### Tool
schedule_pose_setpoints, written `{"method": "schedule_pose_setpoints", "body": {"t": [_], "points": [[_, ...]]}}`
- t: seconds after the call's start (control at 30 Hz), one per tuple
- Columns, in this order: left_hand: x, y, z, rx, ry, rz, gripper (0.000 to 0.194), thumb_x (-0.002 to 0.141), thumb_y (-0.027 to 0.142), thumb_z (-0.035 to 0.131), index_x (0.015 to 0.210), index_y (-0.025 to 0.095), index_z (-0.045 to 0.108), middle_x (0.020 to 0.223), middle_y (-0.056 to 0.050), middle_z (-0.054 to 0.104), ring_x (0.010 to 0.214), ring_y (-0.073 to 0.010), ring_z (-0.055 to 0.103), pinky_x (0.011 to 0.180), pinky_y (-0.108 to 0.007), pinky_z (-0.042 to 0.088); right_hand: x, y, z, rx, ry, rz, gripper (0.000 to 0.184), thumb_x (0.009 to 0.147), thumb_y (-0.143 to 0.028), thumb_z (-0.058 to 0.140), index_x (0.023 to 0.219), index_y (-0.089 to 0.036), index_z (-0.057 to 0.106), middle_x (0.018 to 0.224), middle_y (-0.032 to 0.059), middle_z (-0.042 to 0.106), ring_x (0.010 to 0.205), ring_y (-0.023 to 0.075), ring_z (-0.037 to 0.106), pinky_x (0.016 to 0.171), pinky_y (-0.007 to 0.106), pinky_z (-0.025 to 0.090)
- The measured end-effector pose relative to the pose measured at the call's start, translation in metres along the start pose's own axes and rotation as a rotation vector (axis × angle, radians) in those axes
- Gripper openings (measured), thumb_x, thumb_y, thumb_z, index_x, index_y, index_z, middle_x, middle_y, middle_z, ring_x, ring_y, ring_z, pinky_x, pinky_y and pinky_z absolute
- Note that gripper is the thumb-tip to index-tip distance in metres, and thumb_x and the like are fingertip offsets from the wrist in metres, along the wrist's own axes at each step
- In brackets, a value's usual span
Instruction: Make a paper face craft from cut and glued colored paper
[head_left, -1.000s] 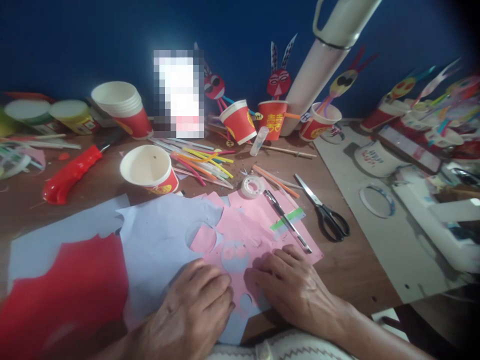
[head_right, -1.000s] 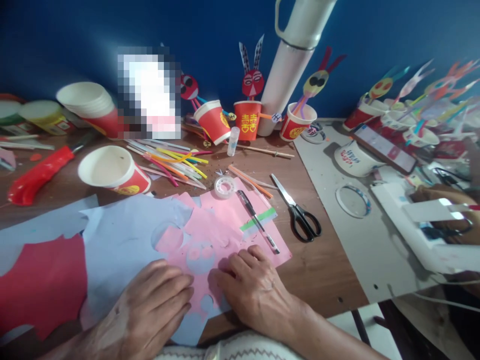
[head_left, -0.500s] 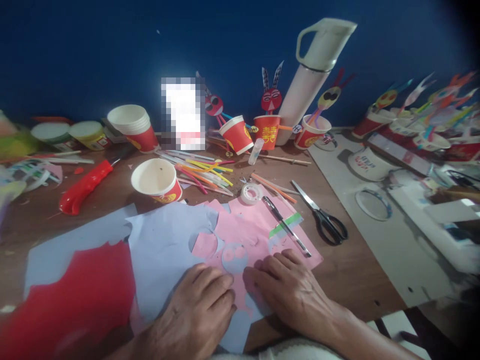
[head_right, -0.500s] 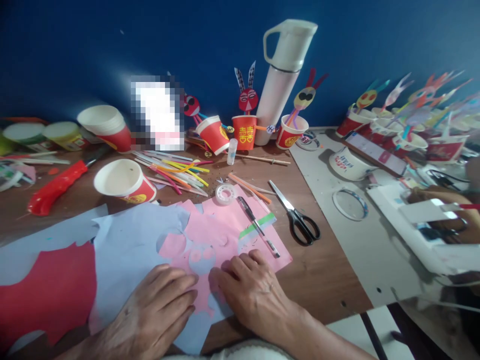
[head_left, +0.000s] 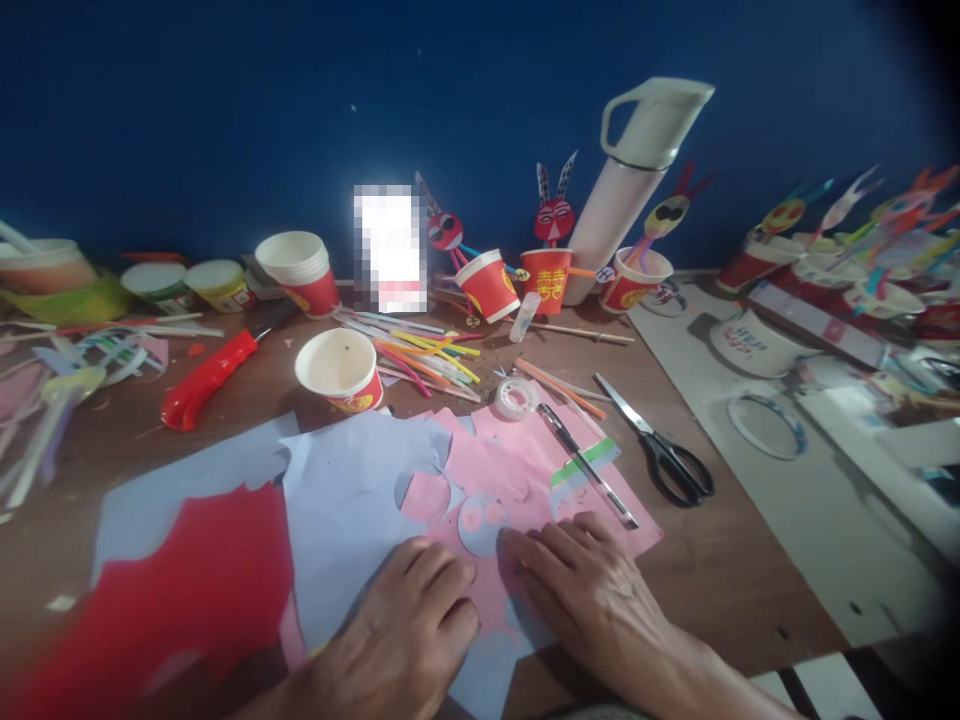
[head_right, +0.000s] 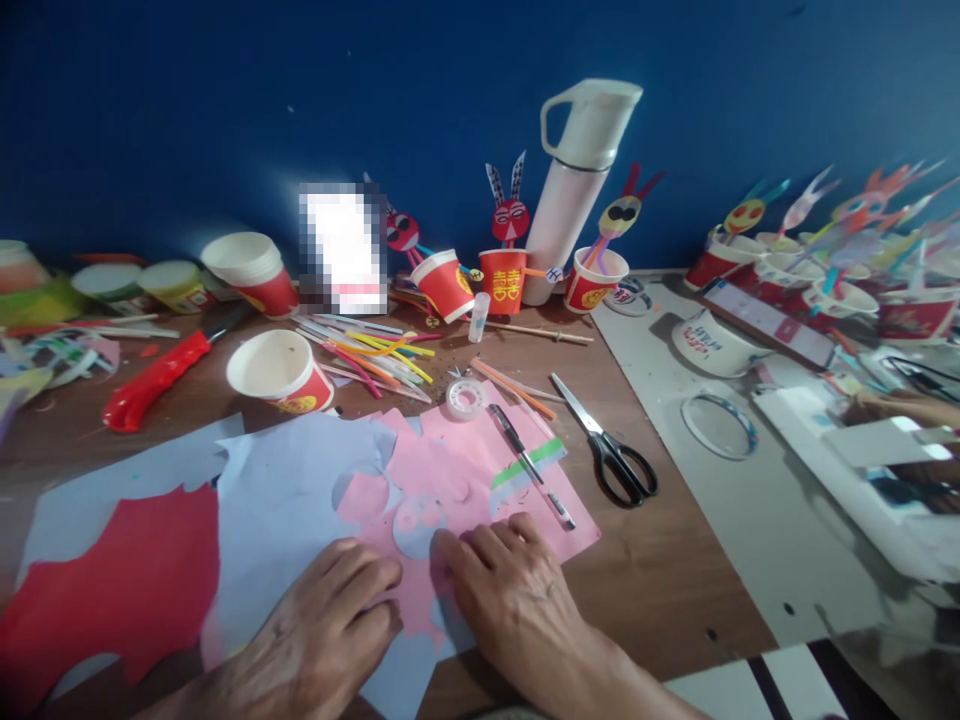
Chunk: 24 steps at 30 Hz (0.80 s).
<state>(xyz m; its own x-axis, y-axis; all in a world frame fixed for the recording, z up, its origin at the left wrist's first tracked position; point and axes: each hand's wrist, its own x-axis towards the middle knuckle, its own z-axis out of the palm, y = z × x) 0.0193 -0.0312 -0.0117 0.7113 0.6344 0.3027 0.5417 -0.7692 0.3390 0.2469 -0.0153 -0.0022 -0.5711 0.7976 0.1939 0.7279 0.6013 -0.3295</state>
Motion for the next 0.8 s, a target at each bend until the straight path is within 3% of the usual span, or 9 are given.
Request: {"method": "schedule_pose_setpoints", "body": {"t": [0.23,0.43,0.7,0.8], "points": [[0.000,0.000,0.001,-0.010,0.055,-0.011,0.019,0.079,-0.001,0.050,0.071,0.016,0.052,0.084,-0.004,0.055,0.078,-0.0191,0.048,0.076,-0.037,0.038,-0.003,0.004,0.006,0.044,0.033,-0.026,0.023,0.096,-0.013,0.044,0.105,-0.019,0.063,0.072,0.0010,0.061,0.064,0.0192,0.050,0.068,0.033,0.031],[-0.001,-0.005,0.008,-0.048,0.095,0.049,0.014,0.080,0.005,0.053,0.071,0.017,0.052,0.077,-0.003,0.053,0.073,-0.0177,0.047,0.069,-0.036,0.035,-0.004,0.006,0.004,0.096,0.075,-0.173,0.026,0.095,-0.009,0.042,0.103,-0.019,0.065,0.072,0.0014,0.064,0.064,0.0171,0.053,0.072,0.034,0.032],[0.001,-0.005,0.008,-0.046,0.120,0.018,0.016,0.081,0.006,0.053,0.069,0.016,0.052,0.077,-0.003,0.053,0.072,-0.0177,0.045,0.066,-0.037,0.034,-0.001,0.006,0.010,0.041,0.080,-0.094,0.027,0.092,-0.009,0.044,0.110,-0.016,0.063,0.071,0.0020,0.061,0.063,0.0197,0.048,0.071,0.034,0.032],[0.004,-0.005,0.002,-0.037,0.091,0.042,0.016,0.083,0.007,0.054,0.071,0.016,0.053,0.079,-0.003,0.054,0.074,-0.0176,0.046,0.067,-0.036,0.035,-0.004,0.006,0.010,0.050,0.110,-0.131,0.024,0.093,-0.011,0.044,0.105,-0.016,0.064,0.069,0.0019,0.061,0.062,0.0192,0.049,0.070,0.034,0.032]]}}
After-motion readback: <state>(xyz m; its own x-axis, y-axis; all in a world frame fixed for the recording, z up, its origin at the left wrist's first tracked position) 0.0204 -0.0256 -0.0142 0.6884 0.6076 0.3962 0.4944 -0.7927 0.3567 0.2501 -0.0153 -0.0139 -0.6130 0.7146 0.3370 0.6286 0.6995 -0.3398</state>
